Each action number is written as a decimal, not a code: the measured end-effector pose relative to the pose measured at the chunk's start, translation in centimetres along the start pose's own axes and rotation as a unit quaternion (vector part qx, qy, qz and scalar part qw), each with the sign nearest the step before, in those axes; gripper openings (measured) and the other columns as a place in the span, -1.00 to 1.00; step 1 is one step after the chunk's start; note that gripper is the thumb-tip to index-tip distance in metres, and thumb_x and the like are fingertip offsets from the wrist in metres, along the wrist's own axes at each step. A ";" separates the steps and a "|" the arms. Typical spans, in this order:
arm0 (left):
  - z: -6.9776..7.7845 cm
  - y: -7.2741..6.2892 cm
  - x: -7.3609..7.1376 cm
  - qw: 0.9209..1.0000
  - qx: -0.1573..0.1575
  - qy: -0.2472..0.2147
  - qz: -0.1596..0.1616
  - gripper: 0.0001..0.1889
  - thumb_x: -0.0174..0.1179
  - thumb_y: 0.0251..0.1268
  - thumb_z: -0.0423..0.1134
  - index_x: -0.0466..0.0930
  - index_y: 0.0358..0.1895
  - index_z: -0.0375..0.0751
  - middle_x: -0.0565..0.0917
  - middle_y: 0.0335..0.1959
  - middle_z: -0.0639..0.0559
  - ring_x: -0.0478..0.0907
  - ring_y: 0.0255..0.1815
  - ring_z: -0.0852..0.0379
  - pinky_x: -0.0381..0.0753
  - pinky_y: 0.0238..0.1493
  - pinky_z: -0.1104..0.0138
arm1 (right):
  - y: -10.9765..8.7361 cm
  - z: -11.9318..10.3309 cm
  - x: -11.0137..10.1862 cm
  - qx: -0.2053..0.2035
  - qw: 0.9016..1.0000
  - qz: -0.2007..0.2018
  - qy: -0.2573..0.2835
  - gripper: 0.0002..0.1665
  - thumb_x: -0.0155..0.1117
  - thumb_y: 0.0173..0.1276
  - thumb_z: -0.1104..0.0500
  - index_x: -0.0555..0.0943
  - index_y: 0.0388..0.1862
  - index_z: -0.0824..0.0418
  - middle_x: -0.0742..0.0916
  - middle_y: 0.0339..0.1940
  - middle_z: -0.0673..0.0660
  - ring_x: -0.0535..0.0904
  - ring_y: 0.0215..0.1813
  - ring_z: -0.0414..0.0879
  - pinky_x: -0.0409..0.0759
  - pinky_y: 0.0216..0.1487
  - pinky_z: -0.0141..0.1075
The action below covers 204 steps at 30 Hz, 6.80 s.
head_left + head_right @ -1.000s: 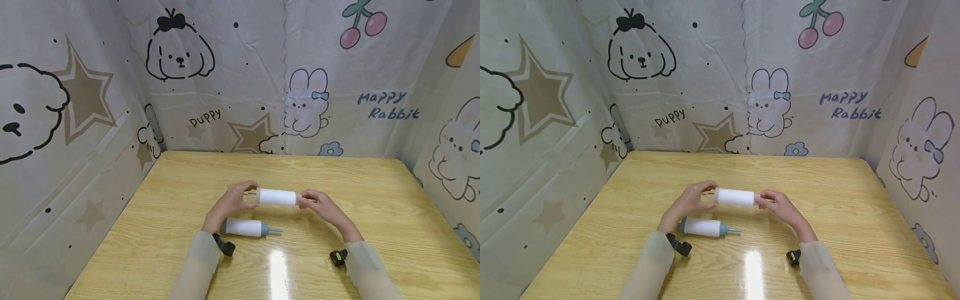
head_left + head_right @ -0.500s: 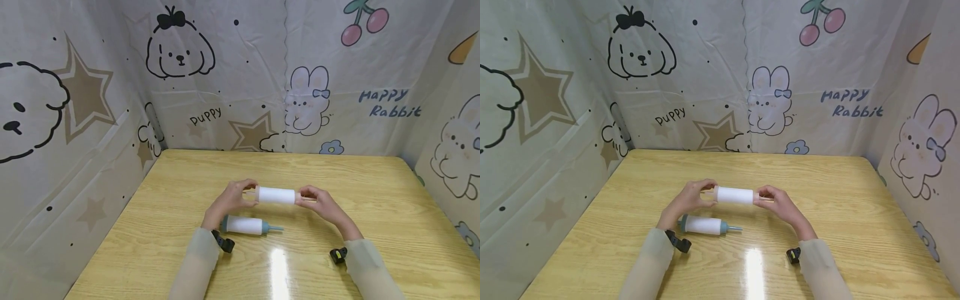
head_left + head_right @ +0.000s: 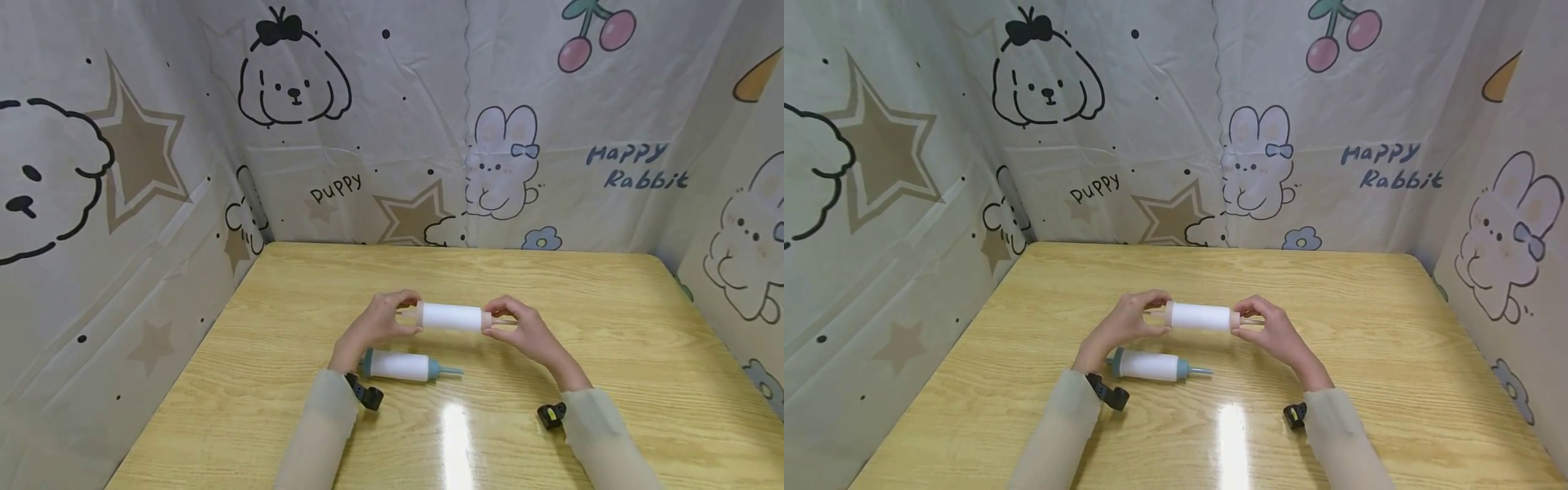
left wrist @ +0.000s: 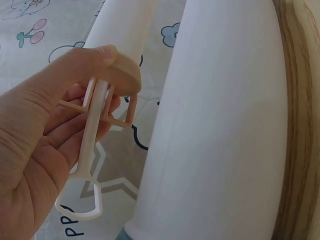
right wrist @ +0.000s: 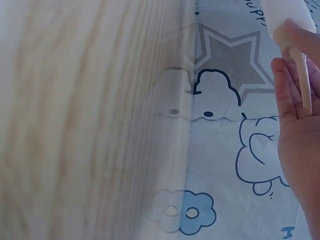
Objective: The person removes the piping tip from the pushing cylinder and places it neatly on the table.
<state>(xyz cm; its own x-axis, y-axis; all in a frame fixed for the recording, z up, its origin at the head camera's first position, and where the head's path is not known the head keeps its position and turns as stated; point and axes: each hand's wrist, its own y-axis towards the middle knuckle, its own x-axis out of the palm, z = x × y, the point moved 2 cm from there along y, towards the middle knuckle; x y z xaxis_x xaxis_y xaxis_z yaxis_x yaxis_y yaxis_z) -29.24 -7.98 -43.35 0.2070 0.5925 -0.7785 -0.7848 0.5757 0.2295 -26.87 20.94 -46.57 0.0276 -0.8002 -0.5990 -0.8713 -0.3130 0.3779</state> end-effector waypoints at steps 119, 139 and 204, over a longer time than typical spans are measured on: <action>-1.1 -0.5 -0.3 1.000 0.011 -0.012 0.026 -0.44 0.44 0.12 -0.24 0.50 0.20 -0.28 0.64 0.18 -0.16 0.62 0.18 -0.17 0.66 0.19 0.17 | 0.7 0.4 0.5 0.146 0.981 -0.083 0.095 -0.43 -0.16 0.63 -0.03 0.61 0.03 0.41 0.74 -0.12 0.31 0.65 -0.10 -0.11 0.64 0.11 0.01; -1.6 -0.8 -0.6 1.000 0.008 -0.006 0.027 -0.44 0.42 0.14 -0.23 0.49 0.22 -0.25 0.64 0.18 -0.14 0.62 0.19 -0.10 0.65 0.19 0.20 | 0.8 0.0 0.8 0.084 0.994 -0.035 0.056 -0.59 0.38 0.30 0.09 0.56 0.09 0.15 0.67 0.11 0.21 0.55 0.18 0.17 0.57 0.18 0.10; -4.8 -2.1 0.2 0.993 -0.097 -0.021 -0.070 -0.58 0.37 0.21 -0.24 0.51 0.13 -0.19 0.66 0.07 -0.10 0.60 0.15 -0.01 0.65 0.17 0.16 | 0.6 -0.1 0.7 0.066 0.996 -0.036 0.050 -0.63 0.32 0.36 0.16 0.54 0.10 0.22 0.66 0.06 0.23 0.53 0.18 0.20 0.45 0.28 0.25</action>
<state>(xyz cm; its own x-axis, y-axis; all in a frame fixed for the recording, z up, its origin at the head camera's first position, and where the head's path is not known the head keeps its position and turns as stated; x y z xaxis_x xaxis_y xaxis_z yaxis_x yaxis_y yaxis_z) -30.37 -11.75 -46.81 0.3438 0.5397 -0.7684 -0.8429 0.5381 0.0007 -27.30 20.14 -46.66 0.1352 -0.8267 -0.5462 -0.9216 -0.3073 0.2370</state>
